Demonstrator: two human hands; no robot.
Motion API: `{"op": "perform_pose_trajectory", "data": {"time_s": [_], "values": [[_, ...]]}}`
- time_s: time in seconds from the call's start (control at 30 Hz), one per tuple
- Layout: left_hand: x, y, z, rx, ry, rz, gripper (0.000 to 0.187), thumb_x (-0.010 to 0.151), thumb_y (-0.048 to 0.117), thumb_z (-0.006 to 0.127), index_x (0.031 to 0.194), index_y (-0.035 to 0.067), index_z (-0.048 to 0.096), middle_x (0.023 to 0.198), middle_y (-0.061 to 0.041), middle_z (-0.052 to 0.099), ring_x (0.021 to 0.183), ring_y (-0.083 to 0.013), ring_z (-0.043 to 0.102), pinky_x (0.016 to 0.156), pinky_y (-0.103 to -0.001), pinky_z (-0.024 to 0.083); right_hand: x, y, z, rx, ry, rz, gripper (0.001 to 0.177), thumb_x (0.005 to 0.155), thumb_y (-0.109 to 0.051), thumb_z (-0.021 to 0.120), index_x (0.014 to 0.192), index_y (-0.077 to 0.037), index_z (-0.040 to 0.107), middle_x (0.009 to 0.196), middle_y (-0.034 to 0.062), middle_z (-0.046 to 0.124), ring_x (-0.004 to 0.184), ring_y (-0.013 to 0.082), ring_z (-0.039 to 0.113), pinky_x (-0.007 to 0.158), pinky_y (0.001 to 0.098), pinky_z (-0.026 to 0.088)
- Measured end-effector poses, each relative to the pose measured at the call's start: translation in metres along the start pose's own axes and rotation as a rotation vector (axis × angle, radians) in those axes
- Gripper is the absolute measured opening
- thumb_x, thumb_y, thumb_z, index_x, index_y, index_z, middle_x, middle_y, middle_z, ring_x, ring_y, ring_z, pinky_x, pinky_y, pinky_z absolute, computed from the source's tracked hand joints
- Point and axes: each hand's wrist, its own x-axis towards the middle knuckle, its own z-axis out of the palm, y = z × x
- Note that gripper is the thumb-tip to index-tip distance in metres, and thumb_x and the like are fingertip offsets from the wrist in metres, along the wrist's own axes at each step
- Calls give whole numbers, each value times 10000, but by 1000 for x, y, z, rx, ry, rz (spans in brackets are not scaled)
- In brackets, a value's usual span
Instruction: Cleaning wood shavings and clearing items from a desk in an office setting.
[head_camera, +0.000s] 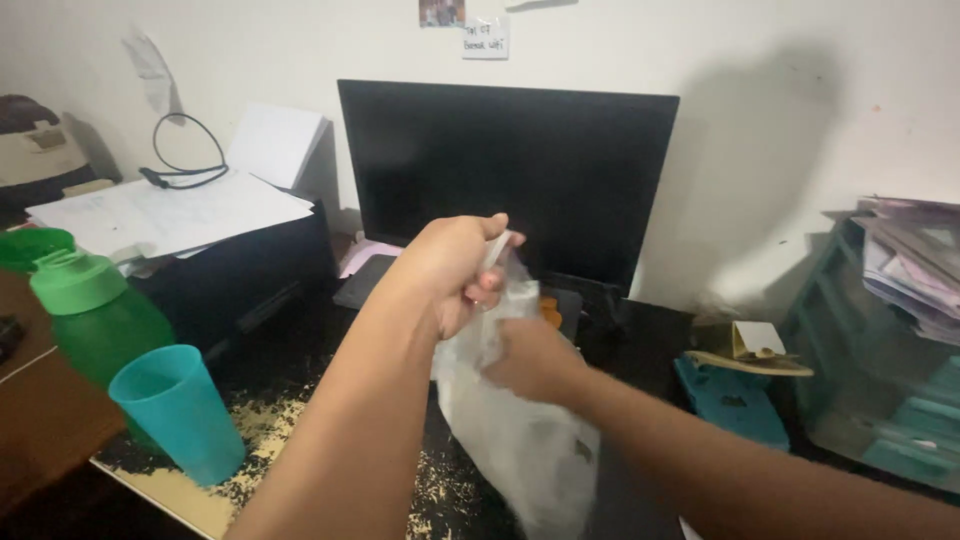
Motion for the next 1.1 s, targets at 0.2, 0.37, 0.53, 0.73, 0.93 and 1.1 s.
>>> {"op": "perform_pose_trajectory", "data": {"time_s": [0.2,0.37,0.53,0.73,0.93,1.1], "values": [[-12,21,0,-121,15,-11,308,1036,286,525,998,-2,629,671,-21,584,413,-62,356,364,-202,238,36,49,-8,430,167,102,193,938,-221,674,1006,-41,683,924,122,755,801,226,770,678,358,619],[-11,22,40,-30,-166,35,254,1011,213,569,968,-25,648,652,-45,566,436,-75,431,364,-211,287,35,53,-11,509,381,69,227,990,-269,649,1077,-61,677,969,121,755,803,197,738,674,329,605],[6,27,3,22,134,99,144,956,185,653,1001,51,679,746,-47,573,502,-98,501,427,-228,412,4,45,-57,195,-76,157,341,866,-265,794,1157,-116,697,1054,86,731,863,195,707,738,365,607],[7,26,11,-123,218,98,328,943,76,624,1269,104,594,1073,-74,593,639,-111,596,543,-252,521,-48,67,-110,69,99,450,715,719,-328,918,1356,-209,615,1151,138,737,1010,297,731,833,453,602],[32,8,38,-31,137,184,598,930,51,590,1476,243,437,1175,-102,565,637,-111,557,541,-255,523,-66,98,-111,-264,45,813,902,805,-446,914,1526,-237,414,1413,163,541,1277,340,565,981,482,494],[9,-23,89,378,91,-19,993,850,225,795,1635,177,187,1020,-192,718,711,-214,610,579,-339,519,-48,142,-113,519,105,752,381,904,-330,733,1147,-37,714,1057,167,722,934,284,675,834,441,564]]}}
